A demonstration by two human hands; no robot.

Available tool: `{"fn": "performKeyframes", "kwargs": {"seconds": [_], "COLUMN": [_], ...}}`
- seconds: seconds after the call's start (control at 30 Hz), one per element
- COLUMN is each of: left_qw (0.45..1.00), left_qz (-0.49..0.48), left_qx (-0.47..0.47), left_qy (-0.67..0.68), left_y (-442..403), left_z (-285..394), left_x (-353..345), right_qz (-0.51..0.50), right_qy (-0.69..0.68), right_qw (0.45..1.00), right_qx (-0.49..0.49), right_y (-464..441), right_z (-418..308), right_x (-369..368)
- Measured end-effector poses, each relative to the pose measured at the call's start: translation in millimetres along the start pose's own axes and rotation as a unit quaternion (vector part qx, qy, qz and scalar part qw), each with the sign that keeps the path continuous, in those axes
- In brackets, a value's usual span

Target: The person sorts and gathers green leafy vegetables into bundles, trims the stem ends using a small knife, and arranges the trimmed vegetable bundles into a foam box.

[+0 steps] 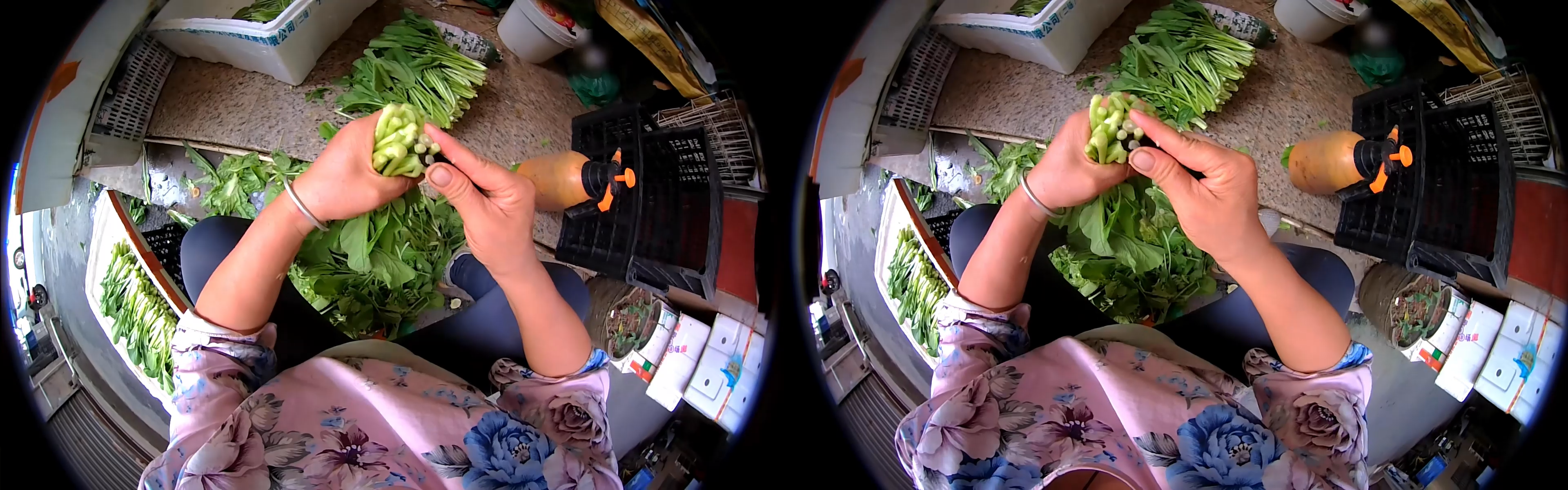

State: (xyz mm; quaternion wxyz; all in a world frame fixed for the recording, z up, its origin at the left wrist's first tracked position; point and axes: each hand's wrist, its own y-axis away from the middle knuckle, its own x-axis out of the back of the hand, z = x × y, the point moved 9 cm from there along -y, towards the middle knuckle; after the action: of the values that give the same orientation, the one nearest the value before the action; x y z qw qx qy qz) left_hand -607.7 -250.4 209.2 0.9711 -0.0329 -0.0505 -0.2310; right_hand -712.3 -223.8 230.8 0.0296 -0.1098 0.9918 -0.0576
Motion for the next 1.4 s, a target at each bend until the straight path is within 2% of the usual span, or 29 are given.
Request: {"fn": "performKeyframes", "kwargs": {"seconds": [0.07,0.13,0.17,0.27,0.33,0.4,0.43,0.47,0.57,0.67,0.8,0.93,1.1,1.2,1.27,1.3,1.37,1.4], "left_qw": [0.999,0.999,1.000,0.996,0.994,0.995,0.997,0.999,0.999,0.999,0.997,0.987,0.989,0.988,0.986,0.988,0.996,0.996], "left_qz": [0.014,0.009,-0.018,-0.066,-0.070,-0.047,-0.034,-0.023,-0.046,-0.050,-0.047,-0.026,-0.015,0.006,0.020,0.018,0.014,0.017], "left_qx": [-0.021,-0.013,-0.004,0.010,0.011,0.017,-0.009,-0.035,-0.022,-0.005,-0.034,-0.061,-0.045,-0.053,-0.068,-0.064,-0.040,-0.039], "left_qy": [-0.029,-0.030,0.010,0.056,0.081,0.089,0.061,0.034,0.014,0.002,-0.057,-0.143,-0.143,-0.146,-0.154,-0.136,-0.080,-0.080], "left_y": [-2,-1,0,5,6,7,7,7,6,5,3,3,2,0,-2,-4,-3,-2], "left_z": [7,9,7,3,5,5,9,13,7,3,5,14,9,7,11,11,10,11], "left_x": [5,7,4,3,4,6,6,6,0,-2,-4,-5,-4,0,1,1,1,2], "right_qz": [0.011,-0.016,-0.034,0.003,0.017,0.007,-0.027,-0.025,-0.105,-0.116,-0.123,-0.093,-0.062,-0.028,0.033,0.033,0.123,0.132], "right_qy": [0.015,0.120,0.124,0.097,0.085,0.046,0.067,0.065,0.075,0.076,0.057,0.035,0.006,0.020,0.160,0.160,0.241,0.238], "right_qw": [1.000,0.993,0.990,0.990,0.995,0.999,0.995,0.995,0.989,0.988,0.990,0.995,0.998,0.999,0.981,0.980,0.940,0.947], "right_qx": [0.003,0.001,0.060,0.099,0.041,0.024,0.066,0.064,0.072,0.064,0.029,0.028,-0.026,-0.003,0.108,0.109,0.206,0.169], "right_y": [-3,-6,-7,-9,-1,4,3,4,6,6,6,5,3,2,1,0,5,1], "right_z": [-3,-8,-15,-22,-23,-20,-21,-20,-19,-18,-11,-7,1,1,-15,-16,-38,-38], "right_x": [2,1,0,21,26,23,16,13,-7,-8,-6,-2,0,-3,3,3,14,24]}}
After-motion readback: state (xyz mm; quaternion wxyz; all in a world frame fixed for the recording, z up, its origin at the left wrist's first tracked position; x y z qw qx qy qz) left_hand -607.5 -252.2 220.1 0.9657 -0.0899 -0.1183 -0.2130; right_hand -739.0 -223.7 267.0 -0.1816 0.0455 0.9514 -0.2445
